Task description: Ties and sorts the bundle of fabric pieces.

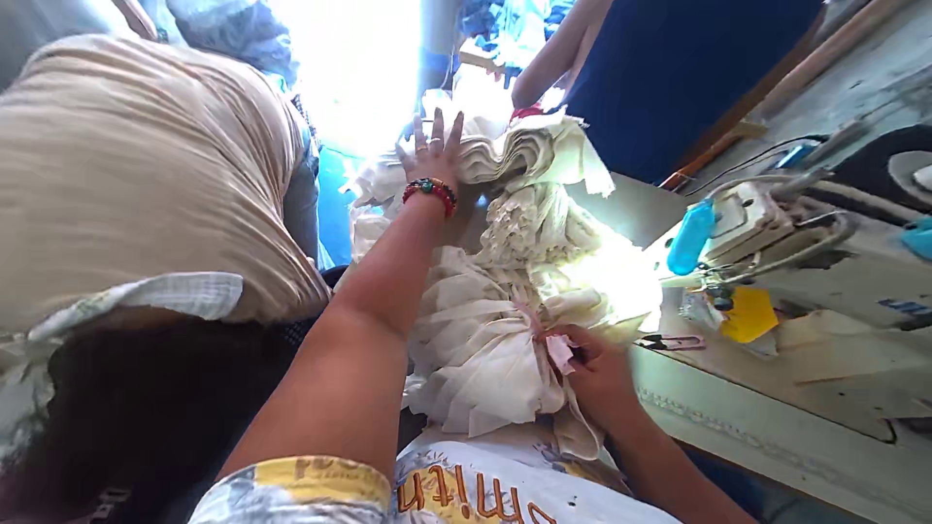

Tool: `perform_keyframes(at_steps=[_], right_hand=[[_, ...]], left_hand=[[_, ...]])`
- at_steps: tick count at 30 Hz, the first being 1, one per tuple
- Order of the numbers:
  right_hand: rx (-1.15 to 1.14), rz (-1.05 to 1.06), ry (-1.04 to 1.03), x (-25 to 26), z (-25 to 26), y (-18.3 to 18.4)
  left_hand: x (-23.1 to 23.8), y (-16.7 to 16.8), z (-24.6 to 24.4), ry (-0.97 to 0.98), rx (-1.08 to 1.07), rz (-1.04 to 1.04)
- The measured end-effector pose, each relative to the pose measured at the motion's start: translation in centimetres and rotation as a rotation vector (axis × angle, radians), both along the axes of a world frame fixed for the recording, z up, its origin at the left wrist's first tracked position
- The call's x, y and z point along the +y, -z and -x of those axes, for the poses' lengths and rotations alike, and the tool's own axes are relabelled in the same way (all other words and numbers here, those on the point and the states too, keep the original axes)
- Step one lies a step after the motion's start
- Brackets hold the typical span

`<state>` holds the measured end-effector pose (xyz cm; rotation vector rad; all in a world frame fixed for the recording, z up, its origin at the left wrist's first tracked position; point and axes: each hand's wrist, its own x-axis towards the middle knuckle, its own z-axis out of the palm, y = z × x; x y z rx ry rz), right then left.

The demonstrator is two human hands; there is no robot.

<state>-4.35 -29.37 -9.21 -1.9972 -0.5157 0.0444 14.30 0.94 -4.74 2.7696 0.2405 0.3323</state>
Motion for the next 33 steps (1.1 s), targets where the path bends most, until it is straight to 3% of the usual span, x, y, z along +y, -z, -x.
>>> perform_keyframes(at_steps=[3, 6, 10, 13, 15, 18, 20, 22, 23, 28, 33], right_hand=[[0.006, -0.014, -0.013, -0.2, -0.1, 0.3], [0.014, -0.016, -0.021, -0.4, -0.3, 0.5], [0.004, -0.008, -0.033, -0.5, -0.6, 0.5], [-0.012, 0.016, -0.025, -0.4, -0.6, 0.6], [-0.002, 0.03, -0.017, -0.3, -0.5, 0.4], [-0.004, 0.063, -0.014, -0.4, -0.4, 0.2], [-0.028, 0.055, -0.021, -0.4, -0.6, 0.3], [-0.066, 0.037, -0.025, -0.4, -0.7, 0.5], [-0.075, 0.032, -0.022, -0.4, -0.8, 0.5], [-0.019, 0.056, -0.019, -0.7, -0.5, 0.5], [-0.022, 0.028, -0.036, -0.8, -0.2, 0.7]], left_hand=[[0.8, 1.2, -2.5, 0.037, 0.006, -0.107], [1.5, -0.3, -2.8, 0.117, 0.024, -0.151], [0.1, -6.9, -2.0, 0.083, -0.062, -0.153], [-2.9, -12.1, -1.8, 0.105, -0.244, -0.167], [-5.5, -13.8, -1.9, 0.161, -0.373, -0.193], [-9.5, -11.9, -1.5, 0.378, -0.28, -0.227], [-11.6, -7.1, -1.2, 0.521, -0.06, -0.205], [-13.1, -2.0, -1.3, 0.598, 0.012, -0.102], [-13.7, -1.2, -0.9, 0.61, 0.019, -0.07], [-13.6, -3.8, 2.8, 0.606, 0.014, 0.091], [-10.4, -5.4, 13.3, 0.637, 0.007, 0.347]])
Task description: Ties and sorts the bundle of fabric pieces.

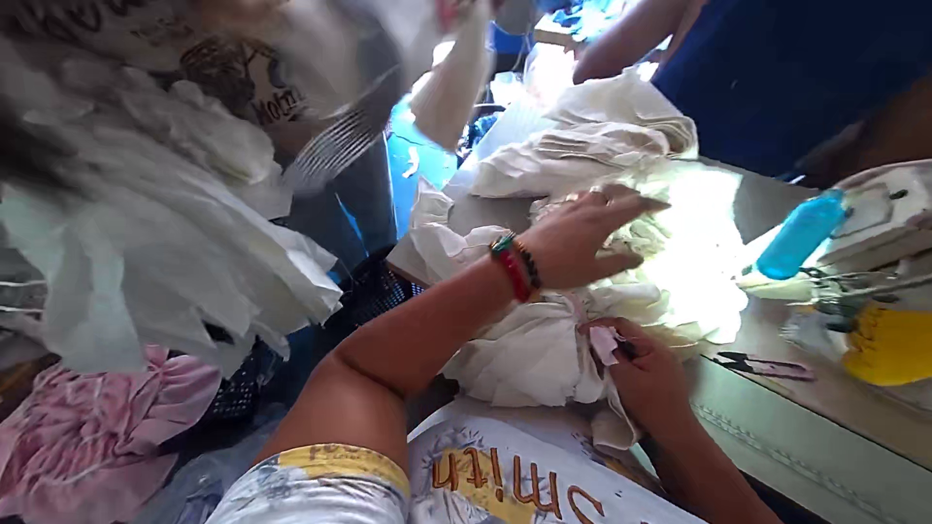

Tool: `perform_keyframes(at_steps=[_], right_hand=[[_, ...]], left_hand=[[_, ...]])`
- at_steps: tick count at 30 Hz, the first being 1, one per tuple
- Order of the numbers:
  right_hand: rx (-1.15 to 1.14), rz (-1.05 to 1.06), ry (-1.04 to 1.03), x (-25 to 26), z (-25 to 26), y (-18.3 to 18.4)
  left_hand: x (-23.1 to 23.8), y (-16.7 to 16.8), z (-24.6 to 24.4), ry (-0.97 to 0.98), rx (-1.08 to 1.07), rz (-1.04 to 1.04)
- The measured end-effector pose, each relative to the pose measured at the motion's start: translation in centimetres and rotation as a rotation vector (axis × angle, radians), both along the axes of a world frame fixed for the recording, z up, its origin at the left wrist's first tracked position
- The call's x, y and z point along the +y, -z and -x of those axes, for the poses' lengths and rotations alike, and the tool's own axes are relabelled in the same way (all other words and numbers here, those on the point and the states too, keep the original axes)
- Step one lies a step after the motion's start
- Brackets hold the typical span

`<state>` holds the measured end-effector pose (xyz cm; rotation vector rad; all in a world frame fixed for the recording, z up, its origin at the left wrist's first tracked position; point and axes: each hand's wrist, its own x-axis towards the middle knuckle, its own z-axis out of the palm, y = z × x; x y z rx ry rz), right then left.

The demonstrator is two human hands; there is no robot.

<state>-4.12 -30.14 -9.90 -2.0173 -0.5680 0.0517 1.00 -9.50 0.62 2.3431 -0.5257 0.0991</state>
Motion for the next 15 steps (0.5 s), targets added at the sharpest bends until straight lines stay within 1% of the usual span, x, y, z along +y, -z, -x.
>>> perform_keyframes(at_steps=[1, 3, 5, 7, 8, 10, 13, 15], right_hand=[[-0.005, -0.005, -0.001, 0.1, 0.0, 0.0], [-0.015, -0.021, -0.002, 0.2, 0.2, -0.1], [-0.021, -0.05, -0.023, 0.0, 0.4, -0.3], [-0.052, -0.101, -0.068, -0.2, 0.3, -0.6], [-0.07, -0.121, -0.078, -0.2, 0.3, -0.7], [-0.092, -0.124, -0.076, -0.2, 0.3, -1.0], [-0.117, -0.098, -0.074, -0.4, 0.3, -1.7], [-0.148, -0.076, -0.066, -0.7, 0.4, -2.0]], left_hand=[[0.7, 0.8, 2.4, 0.003, -0.024, 0.038], [2.4, 3.8, 5.8, 0.014, -0.115, 0.118], [3.9, 6.8, 7.9, -0.056, -0.147, 0.133], [4.6, 8.4, 8.8, -0.147, -0.172, 0.167], [4.4, 8.5, 9.0, -0.153, -0.184, 0.187], [2.8, 8.1, 9.1, -0.075, -0.212, 0.19], [0.2, 7.3, 7.5, 0.086, -0.19, 0.09], [-0.9, 7.3, 6.2, 0.133, -0.21, 0.041]])
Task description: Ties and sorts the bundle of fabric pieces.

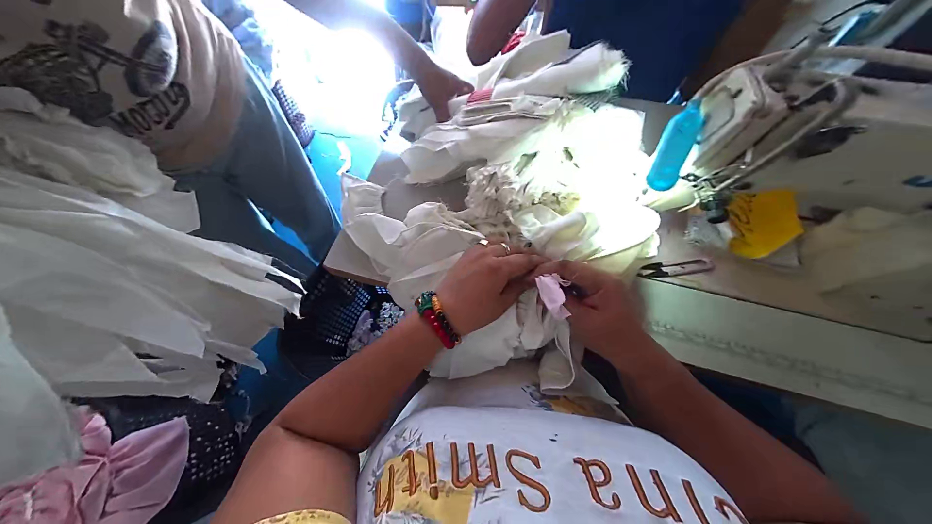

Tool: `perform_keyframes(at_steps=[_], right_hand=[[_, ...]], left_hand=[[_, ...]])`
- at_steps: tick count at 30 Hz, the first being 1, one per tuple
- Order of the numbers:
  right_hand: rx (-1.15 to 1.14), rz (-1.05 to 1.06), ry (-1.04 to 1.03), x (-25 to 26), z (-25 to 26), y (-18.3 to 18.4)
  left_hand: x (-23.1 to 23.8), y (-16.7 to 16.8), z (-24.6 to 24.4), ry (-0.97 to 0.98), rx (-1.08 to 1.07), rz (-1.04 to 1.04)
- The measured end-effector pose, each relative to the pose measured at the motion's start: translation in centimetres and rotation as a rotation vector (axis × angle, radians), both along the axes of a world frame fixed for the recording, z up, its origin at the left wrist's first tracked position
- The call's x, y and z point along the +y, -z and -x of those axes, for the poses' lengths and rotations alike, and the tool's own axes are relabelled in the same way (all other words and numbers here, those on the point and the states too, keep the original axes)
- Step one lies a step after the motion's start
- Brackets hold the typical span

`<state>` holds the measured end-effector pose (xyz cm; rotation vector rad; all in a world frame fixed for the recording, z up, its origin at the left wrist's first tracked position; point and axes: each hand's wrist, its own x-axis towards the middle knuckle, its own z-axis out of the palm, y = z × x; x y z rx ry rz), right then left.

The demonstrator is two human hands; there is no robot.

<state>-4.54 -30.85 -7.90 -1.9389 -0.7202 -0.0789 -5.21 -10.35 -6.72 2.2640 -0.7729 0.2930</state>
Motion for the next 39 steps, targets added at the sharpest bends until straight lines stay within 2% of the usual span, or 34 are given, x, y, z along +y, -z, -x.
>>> perform_keyframes(at_steps=[5, 8, 10, 12, 14, 16, 19, 21, 24, 29, 31, 35, 37, 39], right_hand=[[0.138, -0.182, 0.112, -0.7, 0.7, 0.1], [0.204, -0.336, 0.229, -0.3, 0.1, 0.3], [0.246, -0.328, 0.223, -0.2, -0.1, 0.0], [0.228, -0.28, 0.155, -0.7, -0.2, 0.2], [0.234, -0.285, 0.105, -0.9, -0.1, 0.5], [0.249, -0.354, 0.035, -1.1, -0.1, 0.9], [0.267, -0.502, 0.073, -1.1, 0.2, 0.9], [0.233, -0.546, 0.126, -1.1, 0.4, 0.1], [0.138, -0.494, 0.094, -0.9, 0.6, -0.6], [0.228, -0.468, -0.012, -1.1, 0.9, 0.4], [0.192, -0.409, -0.04, -1.2, 1.2, 0.6], [0.022, -0.298, 0.118, -0.9, 1.6, 0.8], [-0.084, -0.258, 0.162, -1.2, 1.5, 0.5], [-0.09, -0.287, 0.169, -1.5, 1.3, 0.3]], left_hand=[[0.4, 0.4, -0.7, -0.019, 0.019, 0.064], [0.2, 0.5, -0.4, -0.069, -0.107, 0.124], [-1.0, 0.5, 0.1, -0.014, -0.165, 0.065], [-2.1, 0.8, 0.8, 0.04, -0.069, 0.046], [-2.6, 1.3, 1.1, 0.006, 0.046, 0.171], [-2.5, 1.7, 1.2, -0.07, 0.085, 0.384], [-2.2, 1.4, 1.4, -0.076, 0.1, 0.545], [-2.1, 0.9, 1.2, -0.021, 0.002, 0.46], [-2.1, 0.3, 1.0, 0.051, -0.105, 0.179], [-3.1, 0.5, 1.1, -0.053, -0.022, 0.238], [-3.4, 0.3, 1.3, -0.079, -0.001, 0.151], [-3.4, 0.0, 1.3, -0.041, -0.05, -0.069], [-2.4, 0.0, 0.8, -0.008, -0.048, -0.06], [-1.0, -0.3, -0.1, 0.012, 0.001, -0.034]])
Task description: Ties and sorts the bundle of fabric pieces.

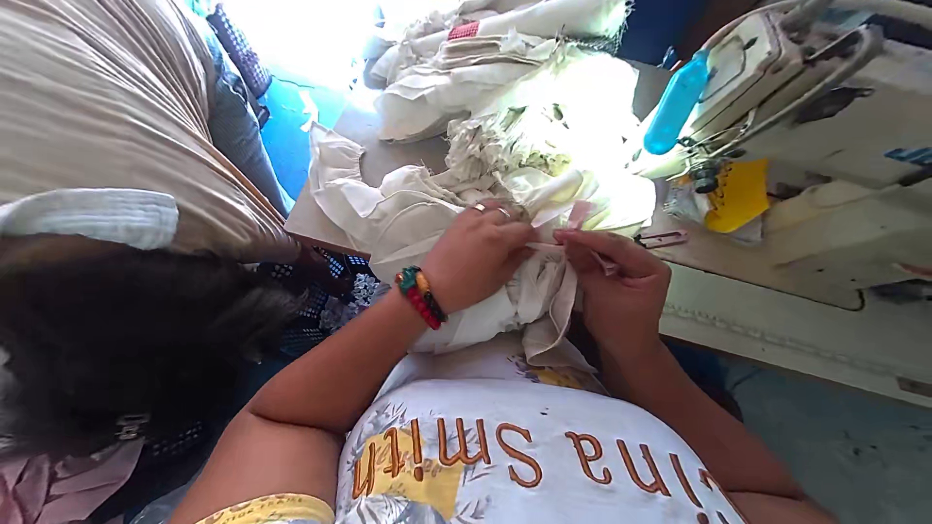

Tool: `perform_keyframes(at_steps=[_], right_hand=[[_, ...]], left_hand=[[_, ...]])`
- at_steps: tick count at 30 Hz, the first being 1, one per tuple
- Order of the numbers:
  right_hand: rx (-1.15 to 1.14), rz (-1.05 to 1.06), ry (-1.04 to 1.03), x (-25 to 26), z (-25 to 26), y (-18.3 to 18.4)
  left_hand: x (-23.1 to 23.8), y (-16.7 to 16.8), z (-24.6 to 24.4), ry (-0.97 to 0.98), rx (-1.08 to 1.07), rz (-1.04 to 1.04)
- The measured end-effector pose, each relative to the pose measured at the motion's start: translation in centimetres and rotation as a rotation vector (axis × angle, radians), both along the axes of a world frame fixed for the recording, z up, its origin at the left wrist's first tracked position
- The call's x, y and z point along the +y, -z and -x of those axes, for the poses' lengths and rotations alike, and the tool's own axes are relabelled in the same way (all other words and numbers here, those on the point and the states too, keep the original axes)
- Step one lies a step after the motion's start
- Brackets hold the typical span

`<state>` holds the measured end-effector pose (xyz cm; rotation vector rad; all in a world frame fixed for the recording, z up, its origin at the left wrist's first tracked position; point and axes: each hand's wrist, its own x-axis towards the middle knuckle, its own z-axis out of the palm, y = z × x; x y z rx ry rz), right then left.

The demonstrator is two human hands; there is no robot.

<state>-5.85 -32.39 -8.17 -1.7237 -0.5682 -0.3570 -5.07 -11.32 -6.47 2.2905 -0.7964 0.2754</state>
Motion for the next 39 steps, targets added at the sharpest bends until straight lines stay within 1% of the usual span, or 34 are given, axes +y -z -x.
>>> perform_keyframes(at_steps=[2, 3, 4, 6, 8, 10, 13, 14, 16, 18, 22, 26, 28, 29, 32, 34, 36, 37, 39], right_hand=[[0.03, -0.003, -0.055, -0.1, 0.2, -0.3], [0.025, 0.04, -0.094, -0.2, 0.2, -0.5], [-0.007, 0.095, -0.121, -0.2, 0.2, -0.5], [-0.154, 0.213, -0.127, 0.2, -0.3, -0.4], [-0.29, 0.369, -0.068, 0.6, -0.8, -0.4], [-0.355, 0.523, 0.032, 0.9, -0.9, -0.5], [-0.473, 0.658, 0.175, 1.1, -0.8, -0.5], [-0.523, 0.663, 0.201, 1.1, -0.9, -0.3], [-0.629, 0.607, 0.201, 0.8, -1.2, 0.5], [-0.698, 0.529, 0.162, 0.2, -1.8, 1.5], [-0.554, 0.318, 0.04, 0.0, -2.4, 1.9], [-0.625, 0.283, 0.011, 0.5, -2.5, 2.1], [-0.753, 0.389, 0.083, 0.6, -2.5, 1.9], [-0.77, 0.441, 0.143, 0.6, -2.4, 1.7], [-0.718, 0.638, 0.321, 0.7, -1.9, 1.0], [-0.695, 0.721, 0.334, 0.5, -1.7, 0.8], [-0.702, 0.784, 0.311, 0.3, -1.6, 0.6], [-0.7, 0.817, 0.299, 0.3, -1.4, 0.3], [-0.67, 0.898, 0.269, 0.5, -1.0, -0.6]], left_hand=[[1.0, -0.4, -0.8, 0.009, 0.069, 0.02], [1.2, -0.8, -1.1, 0.01, 0.097, 0.009], [1.1, -1.3, -1.3, 0.003, 0.113, -0.02], [0.8, -2.1, -1.3, -0.016, 0.091, -0.087], [0.3, -2.0, -1.0, -0.028, 0.036, -0.102], [0.2, -1.5, -0.8, -0.033, -0.007, -0.058], [0.0, -0.9, -0.3, -0.023, -0.002, 0.045], [-0.1, -0.7, -0.2, -0.02, 0.007, 0.106], [-0.2, -0.3, -0.1, -0.013, 0.071, 0.216], [-0.7, -0.3, 0.0, -0.053, 0.163, 0.261], [-1.8, -1.2, 0.7, -0.205, 0.31, 0.235], [-2.7, -1.6, 0.8, -0.258, 0.384, 0.388], [-3.1, -1.4, 0.7, -0.248, 0.394, 0.484], [-3.3, -1.2, 0.7, -0.242, 0.378, 0.544], [-3.6, -0.5, 0.9, -0.222, 0.287, 0.636], [-3.5, 0.0, 1.2, -0.21, 0.252, 0.645], [-3.5, 0.4, 1.4, -0.215, 0.224, 0.7], [-3.6, 0.4, 1.4, -0.224, 0.23, 0.744], [-3.3, 0.0, 1.1, -0.255, 0.313, 0.799]])
